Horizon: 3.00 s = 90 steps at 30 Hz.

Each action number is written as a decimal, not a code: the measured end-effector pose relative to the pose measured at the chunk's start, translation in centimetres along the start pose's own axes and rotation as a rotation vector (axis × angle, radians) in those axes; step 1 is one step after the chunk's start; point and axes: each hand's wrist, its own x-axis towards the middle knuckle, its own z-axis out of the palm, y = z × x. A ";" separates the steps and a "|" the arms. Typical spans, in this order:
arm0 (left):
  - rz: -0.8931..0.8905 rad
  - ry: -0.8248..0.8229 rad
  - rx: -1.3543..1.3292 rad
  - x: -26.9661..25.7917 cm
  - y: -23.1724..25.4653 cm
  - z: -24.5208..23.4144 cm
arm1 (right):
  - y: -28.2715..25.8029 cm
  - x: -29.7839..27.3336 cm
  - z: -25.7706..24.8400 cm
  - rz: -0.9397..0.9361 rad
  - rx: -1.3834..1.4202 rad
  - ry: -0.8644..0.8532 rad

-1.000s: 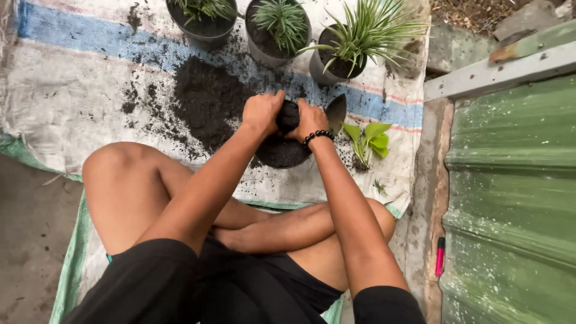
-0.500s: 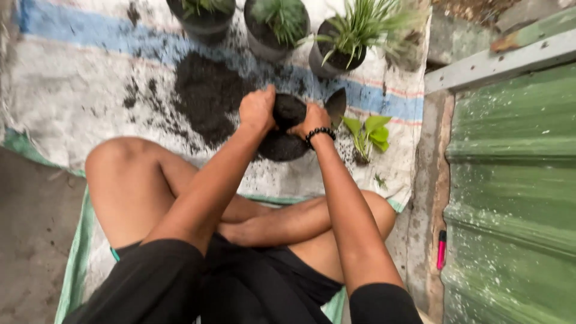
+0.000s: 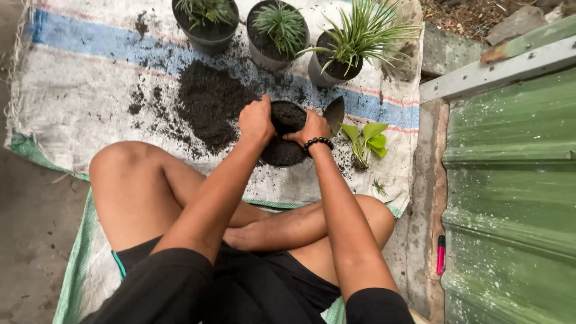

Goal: The person sits on a tarp and uses a trowel to scoop soil into a black plastic pot. They then place a small green plant into the pot and add more soil around it. The person repeats this process with a second plant, filling another pot with soil and planting it.

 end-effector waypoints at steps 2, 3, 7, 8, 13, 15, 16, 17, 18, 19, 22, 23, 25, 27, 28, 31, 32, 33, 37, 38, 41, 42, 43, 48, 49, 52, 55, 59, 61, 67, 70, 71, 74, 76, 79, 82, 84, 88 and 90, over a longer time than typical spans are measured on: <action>-0.002 0.009 0.014 0.5 0.1 0.7 | 0.8 0.3 -0.3 0.009 -0.008 -0.009; -0.014 0.018 0.027 0.5 -0.1 1.2 | 1.2 0.3 -0.3 0.013 -0.020 -0.027; -0.038 0.089 0.053 0.5 -0.3 1.6 | -0.3 0.0 -0.2 0.038 -0.050 0.028; -0.040 0.089 0.048 0.2 -0.3 1.1 | -0.2 0.3 0.0 0.041 -0.060 0.011; 0.013 0.019 -0.020 0.0 -1.5 0.0 | 0.9 -1.7 -1.9 -0.035 0.022 -0.084; 0.016 -0.102 -0.094 -0.4 -2.1 -0.7 | 1.8 -3.3 -3.0 -0.087 0.268 -0.120; 0.017 -0.102 -0.093 -1.4 -1.8 -2.4 | 1.4 -4.4 -3.8 -0.087 0.270 -0.119; 0.112 -0.035 -0.083 -2.7 -1.5 -3.8 | 1.3 -5.7 -4.5 -0.122 0.263 0.059; 0.206 0.032 -0.074 -4.1 -1.3 -5.3 | 1.1 -7.0 -5.2 -0.158 0.254 0.236; 0.203 0.034 -0.076 -5.3 -1.6 -6.3 | 0.8 -8.2 -5.0 -0.160 0.252 0.235; 0.769 0.268 0.106 -7.8 -2.5 -8.4 | 0.2 -10.6 -3.8 -0.766 0.160 0.163; 0.936 0.216 0.268 -8.2 -3.0 -8.0 | 0.2 -11.0 -2.8 -0.742 -0.084 0.049; 1.099 0.149 0.425 -9.2 -3.2 -7.5 | 0.5 -11.0 -0.7 -0.702 -0.324 -0.077; 1.086 0.112 0.954 -9.5 -2.4 -8.0 | 0.2 -9.5 1.0 -0.745 -0.595 0.004; 1.081 0.119 0.963 -7.9 -3.4 -5.5 | 0.6 -8.8 1.9 -0.752 -0.593 0.012; 1.206 0.217 0.651 -5.2 -4.9 -0.4 | 2.4 -7.8 4.1 -0.718 -0.573 0.035; 1.236 0.254 0.565 -5.5 -4.5 -0.5 | 2.9 -7.6 4.4 -0.731 -0.557 0.043; 1.280 0.292 0.491 -4.9 -4.2 -1.1 | 2.9 -6.8 4.7 -0.737 -0.534 0.070; 1.284 0.277 0.597 -4.1 -4.2 0.8 | 1.9 -9.1 0.4 -0.702 -0.468 0.027; 1.219 0.255 0.662 -4.2 -4.7 2.1 | 1.3 -10.7 -2.2 -0.711 -0.177 -0.006; 1.122 0.095 0.686 -6.2 -2.0 -3.6 | 5.1 -8.4 -9.3 -0.364 0.088 0.141; 1.046 -0.064 0.620 -8.5 -1.0 -6.3 | 7.7 -7.4 -10.9 -0.017 0.056 0.260; 1.045 -0.082 0.612 -9.0 -0.7 -6.5 | 13.3 -4.8 -9.9 -0.005 0.055 0.246; 1.002 0.283 0.140 -7.6 -0.4 -4.2 | 23.5 1.7 -9.0 0.408 -0.055 -0.117; 1.005 0.276 0.137 -7.8 0.1 -4.5 | 23.3 2.1 -8.4 0.415 -0.054 -0.120; 0.846 0.175 0.036 -8.6 1.0 -5.0 | 23.6 3.4 -5.2 0.405 -0.250 -0.353; 0.815 0.155 0.057 -8.6 1.0 -5.3 | 25.2 5.0 -1.4 0.593 -0.048 -0.078; 0.789 0.135 0.014 -8.9 -0.4 -5.2 | 24.4 4.3 -0.8 0.515 0.118 0.186; 0.797 0.153 -0.007 -8.8 -0.5 -5.1 | 24.0 3.8 -1.5 0.491 0.142 0.182; 0.791 0.158 -0.057 -9.9 -0.6 -5.8 | 21.3 0.9 -6.6 0.415 0.375 0.222; 0.770 0.113 -0.109 -10.9 -0.3 -6.2 | 15.9 -3.6 -11.4 0.287 0.555 0.393; 0.771 0.129 -0.137 -10.9 -0.4 -6.4 | 12.7 -5.9 -12.8 0.084 0.815 0.436; 0.760 0.162 -0.186 -10.9 -0.6 -6.3 | 7.4 -9.9 -13.5 -0.247 1.196 0.418; 0.738 0.170 -0.206 -11.3 -1.1 -6.4 | 5.4 -11.3 -11.9 -0.353 1.325 0.354; 0.688 0.216 -0.232 -12.1 -2.2 -7.2 | 3.4 -11.8 -7.9 -0.422 1.352 0.172; 0.633 0.273 -0.330 -12.7 -3.5 -7.4 | 1.0 -11.5 -3.4 -0.319 1.302 0.051; 0.575 0.302 -0.277 -11.7 -4.4 -6.9 | -2.1 -11.8 -1.5 -0.342 1.173 0.287; 0.567 0.253 -0.283 -12.7 -3.3 -8.0 | -1.2 -12.1 0.9 -0.223 0.717 0.384; 0.552 0.173 -0.177 -12.3 -3.1 -7.7 | -0.1 -13.2 0.4 -0.238 0.719 0.404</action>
